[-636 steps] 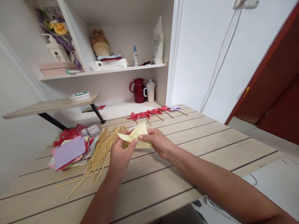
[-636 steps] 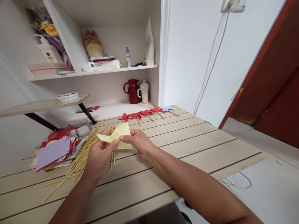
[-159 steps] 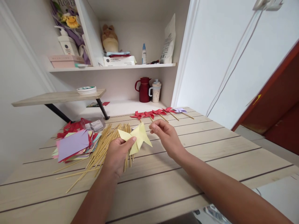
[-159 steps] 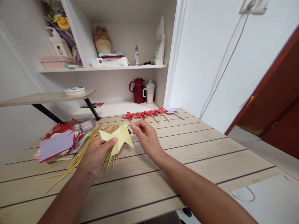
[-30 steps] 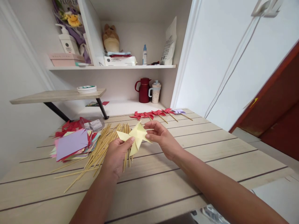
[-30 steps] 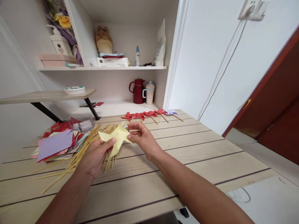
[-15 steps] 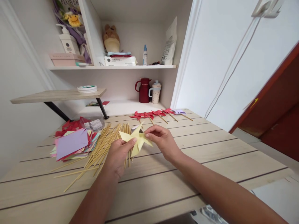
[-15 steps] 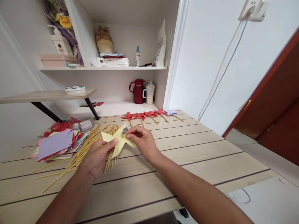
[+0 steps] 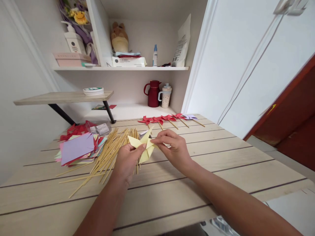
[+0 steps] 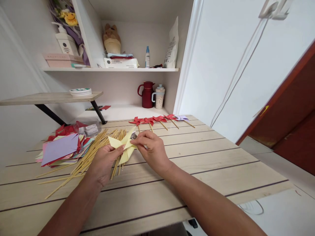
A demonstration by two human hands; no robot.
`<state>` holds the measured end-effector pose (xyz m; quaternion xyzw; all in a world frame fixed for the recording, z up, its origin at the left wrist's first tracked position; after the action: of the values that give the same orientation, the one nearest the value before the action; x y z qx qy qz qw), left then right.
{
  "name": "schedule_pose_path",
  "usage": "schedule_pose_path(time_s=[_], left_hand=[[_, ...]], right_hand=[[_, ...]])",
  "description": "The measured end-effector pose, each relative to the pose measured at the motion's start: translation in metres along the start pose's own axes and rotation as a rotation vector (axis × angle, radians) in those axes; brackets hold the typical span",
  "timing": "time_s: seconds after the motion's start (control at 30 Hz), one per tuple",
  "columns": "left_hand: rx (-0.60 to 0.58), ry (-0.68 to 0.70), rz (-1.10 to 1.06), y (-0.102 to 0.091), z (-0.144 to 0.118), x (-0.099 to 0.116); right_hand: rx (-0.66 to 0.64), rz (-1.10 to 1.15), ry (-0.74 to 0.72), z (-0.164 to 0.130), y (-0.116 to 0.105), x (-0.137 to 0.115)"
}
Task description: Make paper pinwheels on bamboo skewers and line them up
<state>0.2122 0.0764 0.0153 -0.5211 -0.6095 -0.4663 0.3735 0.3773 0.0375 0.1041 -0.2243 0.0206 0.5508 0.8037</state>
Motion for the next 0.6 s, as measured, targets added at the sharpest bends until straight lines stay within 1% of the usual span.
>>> schedule_pose_path(time_s=[0.17,0.3,0.4,0.6], left_hand=[[0.008,-0.01,-0.023,0.001,-0.001,0.001],[0.007,-0.025,-0.02,0.002,0.0,0.001],[0.003,-0.017,-0.022,0.002,0.0,0.002],[0.006,-0.031,-0.048,0.002,-0.003,0.001]], right_hand=[[-0.053,-0.192,-0.089,0.001,0.002,-0.007],[-0.108,-0.317,-0.152,-0.003,0.008,-0.009],[-0.134,-0.312,-0.176,-0.005,0.012,-0.01],[-0.133,-0.198,-0.14,-0.005,0.013,-0.006]])
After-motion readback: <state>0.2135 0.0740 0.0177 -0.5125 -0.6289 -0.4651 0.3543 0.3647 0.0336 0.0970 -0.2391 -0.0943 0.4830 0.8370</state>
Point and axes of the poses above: each hand's wrist, its own z-axis towards the middle knuckle, its own y-axis out of the palm, x = y × z, the point moved 10 cm from there along z, towards the middle knuckle, and after that the axes turned 14 degrees about -y, right-handed, at the moved point
